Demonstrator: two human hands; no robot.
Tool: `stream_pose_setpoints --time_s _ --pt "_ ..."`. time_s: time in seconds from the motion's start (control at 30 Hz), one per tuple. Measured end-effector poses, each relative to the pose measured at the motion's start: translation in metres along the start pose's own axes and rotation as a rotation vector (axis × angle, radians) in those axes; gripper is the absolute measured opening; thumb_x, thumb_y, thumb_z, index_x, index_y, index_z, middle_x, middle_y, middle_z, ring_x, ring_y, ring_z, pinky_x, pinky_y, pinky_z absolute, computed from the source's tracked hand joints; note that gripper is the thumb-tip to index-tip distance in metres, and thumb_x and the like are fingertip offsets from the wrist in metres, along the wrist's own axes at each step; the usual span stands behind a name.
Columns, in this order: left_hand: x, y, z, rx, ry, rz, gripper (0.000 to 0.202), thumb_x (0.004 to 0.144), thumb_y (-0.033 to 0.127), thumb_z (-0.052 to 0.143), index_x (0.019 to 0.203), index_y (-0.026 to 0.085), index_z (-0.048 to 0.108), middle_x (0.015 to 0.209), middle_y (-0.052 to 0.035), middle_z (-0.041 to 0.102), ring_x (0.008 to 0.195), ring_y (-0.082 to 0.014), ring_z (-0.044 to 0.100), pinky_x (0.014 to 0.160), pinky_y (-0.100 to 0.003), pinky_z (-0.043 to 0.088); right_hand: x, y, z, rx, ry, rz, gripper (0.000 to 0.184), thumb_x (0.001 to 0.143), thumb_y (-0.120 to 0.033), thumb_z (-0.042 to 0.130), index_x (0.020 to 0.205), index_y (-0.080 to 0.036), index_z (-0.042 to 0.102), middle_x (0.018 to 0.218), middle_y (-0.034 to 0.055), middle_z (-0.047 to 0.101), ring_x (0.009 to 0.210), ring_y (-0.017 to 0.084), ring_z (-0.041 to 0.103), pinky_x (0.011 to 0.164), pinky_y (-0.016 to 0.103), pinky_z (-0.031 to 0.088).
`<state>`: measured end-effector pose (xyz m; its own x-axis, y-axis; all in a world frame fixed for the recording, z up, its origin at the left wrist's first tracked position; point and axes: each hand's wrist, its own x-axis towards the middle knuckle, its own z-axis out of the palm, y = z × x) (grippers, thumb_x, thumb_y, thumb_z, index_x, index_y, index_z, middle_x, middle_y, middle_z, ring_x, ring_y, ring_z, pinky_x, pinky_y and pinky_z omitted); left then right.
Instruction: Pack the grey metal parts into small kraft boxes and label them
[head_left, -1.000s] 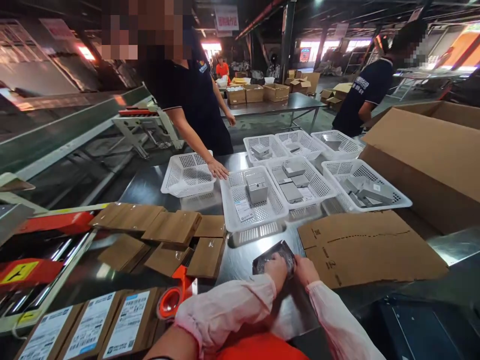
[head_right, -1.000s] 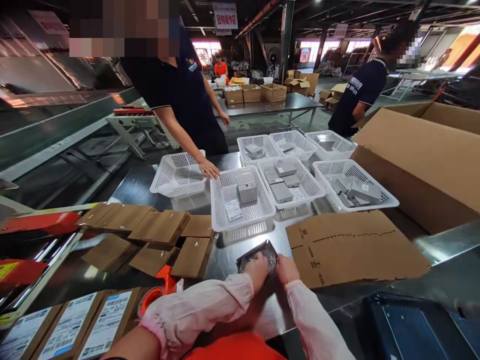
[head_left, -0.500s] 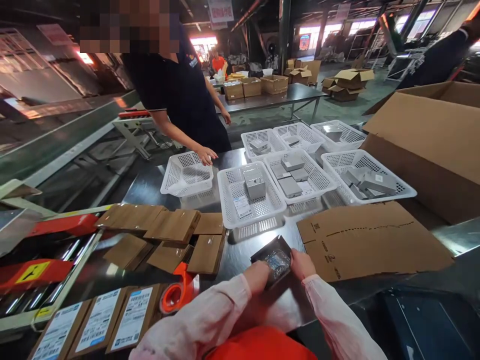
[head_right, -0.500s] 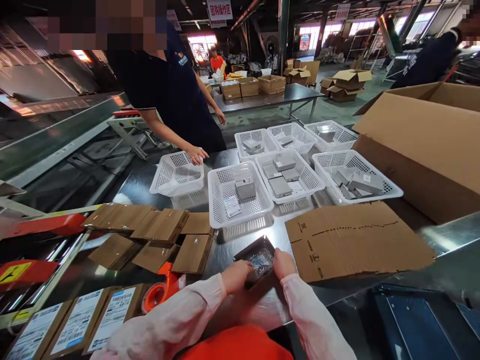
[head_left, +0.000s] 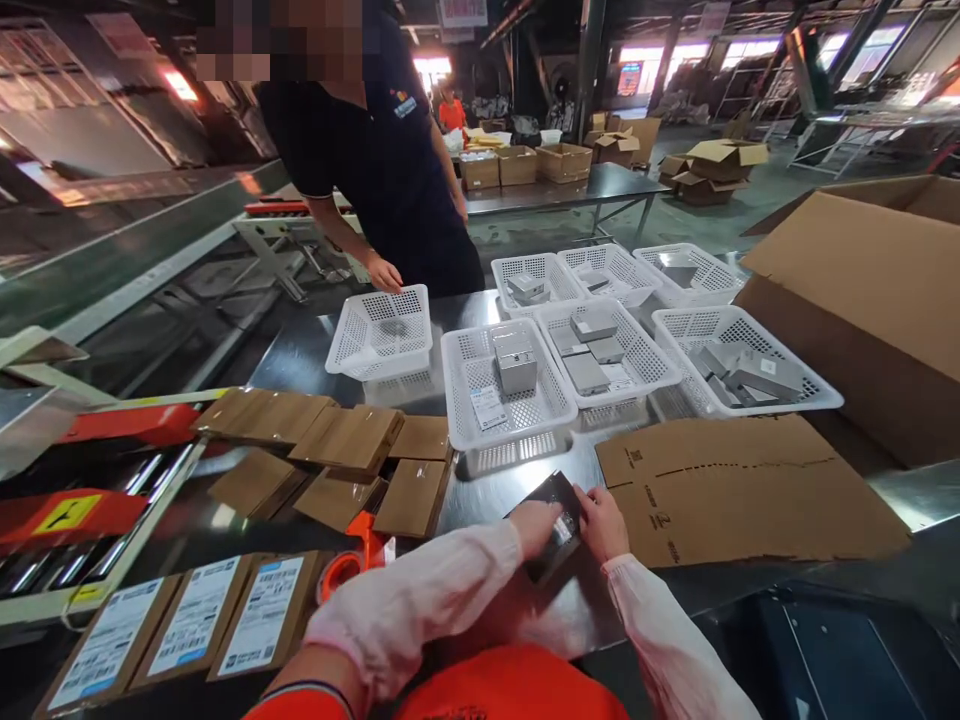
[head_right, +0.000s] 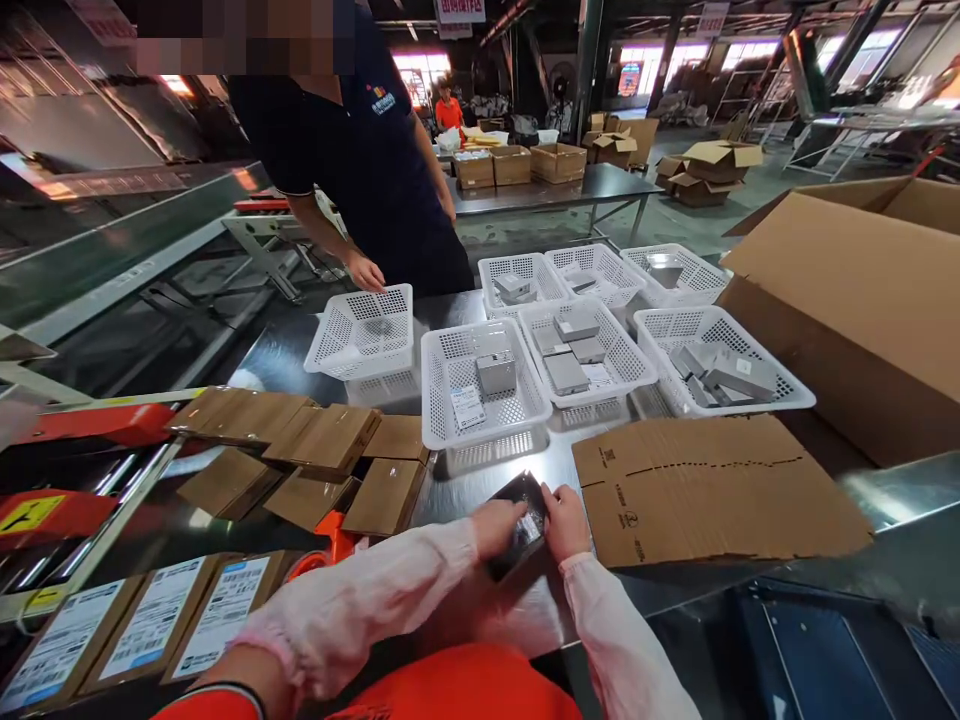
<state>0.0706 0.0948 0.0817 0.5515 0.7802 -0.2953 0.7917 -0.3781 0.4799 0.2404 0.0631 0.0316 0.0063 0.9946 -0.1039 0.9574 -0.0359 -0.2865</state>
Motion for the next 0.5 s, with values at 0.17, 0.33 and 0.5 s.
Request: stream_pose_setpoints --time_s 0.17,0.33,0.5 --pt "-0.068 -0.039 -0.027 0.066 -0.109 -0.094 0.009 0.074 0.011 0.064 0.079 0.017 0.069 0.079 -0.0082 0.07 0.084 -0.0308 0.069 0.075 -0.04 0.051 0.003 -0.002 -0.005 0.013 -0.04 0.016 0.051 0.09 -0.012 0.043 0.137 -0.022 0.059 0.1 0.0103 0.06 0.092 0.021 0.057 0.081 0.028 0.043" --pt "-0.083 -0.039 0.006 -0.051 -0.146 0.024 0.029 0.07 0.032 0.078 0.094 0.019 0.069 0.102 -0.0053 0.07 0.094 -0.0234 0.065 0.081 -0.031 0.051 0.008 -0.008 -0.007 0.01 -0.159 -0.071 0.053 0.09 -0.011 0.041 0.141 -0.018 0.055 0.107 0.0135 0.06 0.096 0.023 0.057 0.084 0.032 0.044" --pt "-0.04 -0.023 0.042 -0.06 -0.075 0.104 0.076 0.06 0.054 0.085 0.12 0.013 0.063 0.128 -0.0163 0.061 0.116 -0.0351 0.056 0.104 -0.043 0.044 0.024 -0.008 -0.001 0.065 -0.368 -0.289 0.039 0.089 -0.025 0.057 0.126 -0.021 0.067 0.115 0.011 0.064 0.103 0.022 0.06 0.092 0.031 0.046"
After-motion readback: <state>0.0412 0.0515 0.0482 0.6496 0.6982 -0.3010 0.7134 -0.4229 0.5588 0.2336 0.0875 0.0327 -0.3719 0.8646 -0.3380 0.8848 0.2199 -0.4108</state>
